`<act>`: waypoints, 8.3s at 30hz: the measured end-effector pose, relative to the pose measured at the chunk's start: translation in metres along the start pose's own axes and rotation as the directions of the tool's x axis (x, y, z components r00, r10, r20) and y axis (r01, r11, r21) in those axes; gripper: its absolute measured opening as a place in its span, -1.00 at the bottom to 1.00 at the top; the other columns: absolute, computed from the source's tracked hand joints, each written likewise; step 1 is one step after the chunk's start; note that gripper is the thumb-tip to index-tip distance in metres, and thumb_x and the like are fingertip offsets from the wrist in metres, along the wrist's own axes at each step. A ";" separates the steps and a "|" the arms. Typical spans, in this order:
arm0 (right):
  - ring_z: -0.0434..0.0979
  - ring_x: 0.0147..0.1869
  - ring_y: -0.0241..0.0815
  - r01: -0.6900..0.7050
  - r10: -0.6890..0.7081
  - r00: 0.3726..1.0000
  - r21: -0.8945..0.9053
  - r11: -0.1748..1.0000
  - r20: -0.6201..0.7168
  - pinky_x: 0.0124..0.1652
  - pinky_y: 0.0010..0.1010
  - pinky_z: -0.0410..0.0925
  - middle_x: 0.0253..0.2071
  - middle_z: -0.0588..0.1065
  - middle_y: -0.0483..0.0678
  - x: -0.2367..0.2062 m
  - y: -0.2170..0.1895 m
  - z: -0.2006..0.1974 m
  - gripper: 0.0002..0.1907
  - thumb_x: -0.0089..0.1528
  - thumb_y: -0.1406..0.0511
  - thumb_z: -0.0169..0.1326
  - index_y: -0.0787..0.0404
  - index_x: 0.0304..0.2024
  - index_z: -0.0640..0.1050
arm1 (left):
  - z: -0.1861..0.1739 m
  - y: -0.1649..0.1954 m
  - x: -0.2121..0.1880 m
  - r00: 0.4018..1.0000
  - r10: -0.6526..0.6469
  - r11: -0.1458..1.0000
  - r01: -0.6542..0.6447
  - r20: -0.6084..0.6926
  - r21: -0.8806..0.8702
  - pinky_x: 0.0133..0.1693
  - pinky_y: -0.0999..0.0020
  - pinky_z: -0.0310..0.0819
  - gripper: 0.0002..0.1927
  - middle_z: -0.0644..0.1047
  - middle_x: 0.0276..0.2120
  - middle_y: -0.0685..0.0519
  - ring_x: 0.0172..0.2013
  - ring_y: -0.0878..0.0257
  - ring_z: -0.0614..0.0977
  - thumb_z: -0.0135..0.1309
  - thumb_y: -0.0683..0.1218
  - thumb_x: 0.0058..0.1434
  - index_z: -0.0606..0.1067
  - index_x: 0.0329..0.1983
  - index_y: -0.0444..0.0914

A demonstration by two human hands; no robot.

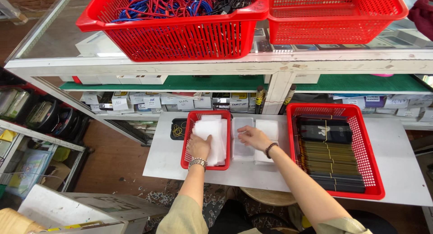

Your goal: The person packs boxed phones at a shop counter. They place a boxed phone into a clear plastic case, add a white foam sheet, close the case, and set the finished case into a red basket, repeating the cycle for several boxes and stacking foam sheets aside.

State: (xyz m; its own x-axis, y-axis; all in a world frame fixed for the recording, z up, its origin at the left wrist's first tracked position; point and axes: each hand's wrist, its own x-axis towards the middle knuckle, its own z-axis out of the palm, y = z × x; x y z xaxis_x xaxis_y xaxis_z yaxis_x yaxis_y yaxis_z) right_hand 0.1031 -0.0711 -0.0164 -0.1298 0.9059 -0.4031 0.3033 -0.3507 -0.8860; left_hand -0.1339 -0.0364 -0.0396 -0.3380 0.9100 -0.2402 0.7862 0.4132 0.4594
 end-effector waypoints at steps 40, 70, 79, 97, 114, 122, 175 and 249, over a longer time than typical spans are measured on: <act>0.48 0.24 0.20 0.247 -0.295 0.954 -0.428 0.870 -0.049 0.20 -0.12 0.33 0.18 0.48 0.19 0.011 -0.007 0.059 -0.33 0.22 0.20 0.11 0.06 0.36 0.24 | -0.007 -0.010 0.029 0.696 0.054 0.675 0.503 0.716 -0.540 0.03 0.25 0.54 -0.22 0.61 0.05 -0.14 0.01 0.08 0.65 0.30 0.22 -0.01 0.50 0.19 -0.32; 0.34 0.43 0.01 0.137 -0.134 0.988 0.041 0.990 -0.072 0.30 -0.24 0.24 0.37 0.30 0.19 -0.002 -0.053 -0.004 0.26 -0.03 -0.08 0.31 0.15 0.52 -0.05 | -0.007 0.035 -0.007 0.753 0.451 0.401 0.308 0.479 -0.863 0.17 0.17 0.47 -0.09 0.44 0.26 -0.23 0.24 0.02 0.51 0.31 0.09 0.07 0.21 0.40 -0.36; 0.51 0.25 0.10 -0.025 -0.183 0.960 -0.720 0.694 -0.210 0.19 -0.25 0.39 0.18 0.46 0.16 -0.042 -0.058 -0.079 0.19 -0.04 0.04 0.36 0.11 0.51 0.03 | 0.049 0.057 -0.024 0.818 0.434 0.148 0.349 0.377 -0.926 0.38 0.05 0.00 0.00 0.19 0.46 -0.12 0.45 0.02 0.17 -0.25 0.49 0.24 0.03 0.52 -0.25; 0.34 0.29 0.08 -0.120 -0.244 0.943 -0.916 0.383 -0.225 0.30 0.12 0.09 0.13 0.40 0.07 -0.047 -0.024 -0.014 0.05 0.03 0.07 0.35 0.22 0.41 0.11 | 0.050 0.080 -0.022 0.723 0.538 0.475 0.166 0.434 -0.864 0.42 0.19 -0.28 -0.01 -0.02 0.55 -0.01 0.52 0.14 -0.02 -0.67 0.55 0.24 0.02 0.57 -0.09; -0.34 0.62 0.22 -0.037 -0.158 0.985 -0.980 0.194 -0.068 0.41 0.29 -0.34 0.55 -0.14 0.14 -0.051 -0.041 -0.019 0.39 -0.02 -0.19 0.32 0.27 0.50 -0.19 | 0.049 0.069 -0.018 0.739 0.537 0.456 0.152 0.407 -0.877 0.41 0.16 -0.14 0.02 0.04 0.54 0.00 0.50 0.09 0.05 -0.65 0.58 0.17 0.05 0.55 -0.05; -0.30 0.62 0.18 0.061 -0.273 0.962 -0.958 0.280 -0.018 0.45 0.10 -0.26 0.55 -0.17 0.17 -0.051 -0.030 -0.013 0.38 -0.02 -0.25 0.25 0.30 0.49 -0.16 | 0.053 0.076 -0.029 0.831 0.527 0.604 -0.219 0.178 -0.767 0.33 0.23 0.12 -0.21 0.27 0.43 -0.11 0.41 0.07 0.25 0.01 0.28 0.26 0.23 0.47 -0.16; 0.56 0.12 0.12 -0.058 -0.052 0.992 -0.772 0.633 -0.117 0.04 -0.15 0.47 0.09 0.46 0.17 -0.026 -0.035 -0.053 -0.20 0.12 0.02 0.28 0.25 0.24 0.27 | -0.012 0.018 0.038 0.923 0.059 0.537 -0.350 -0.380 -0.768 -0.04 0.23 0.53 -0.58 0.66 -0.21 -0.05 -0.15 0.12 0.69 -0.19 0.08 0.47 0.56 -0.14 -0.32; 0.59 0.00 -0.21 0.268 -0.098 0.963 0.868 0.418 -0.251 0.04 -0.40 0.51 0.14 0.43 0.18 -0.078 -0.003 -0.068 -0.22 0.36 0.01 -0.03 0.33 0.49 0.21 | 0.002 0.084 -0.069 0.477 0.538 0.296 0.665 0.695 -0.686 -0.01 0.17 0.59 -0.16 0.55 0.08 -0.24 0.05 0.01 0.60 0.28 0.14 0.12 0.30 0.35 -0.39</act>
State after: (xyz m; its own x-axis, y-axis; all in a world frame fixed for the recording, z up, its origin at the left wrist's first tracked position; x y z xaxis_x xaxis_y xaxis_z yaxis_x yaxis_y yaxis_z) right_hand 0.1761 -0.1242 0.0332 0.0822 0.9662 -0.2443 -0.7276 -0.1093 -0.6772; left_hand -0.0436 -0.0650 0.0133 0.6213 0.6330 -0.4619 -0.3463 0.7506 0.5628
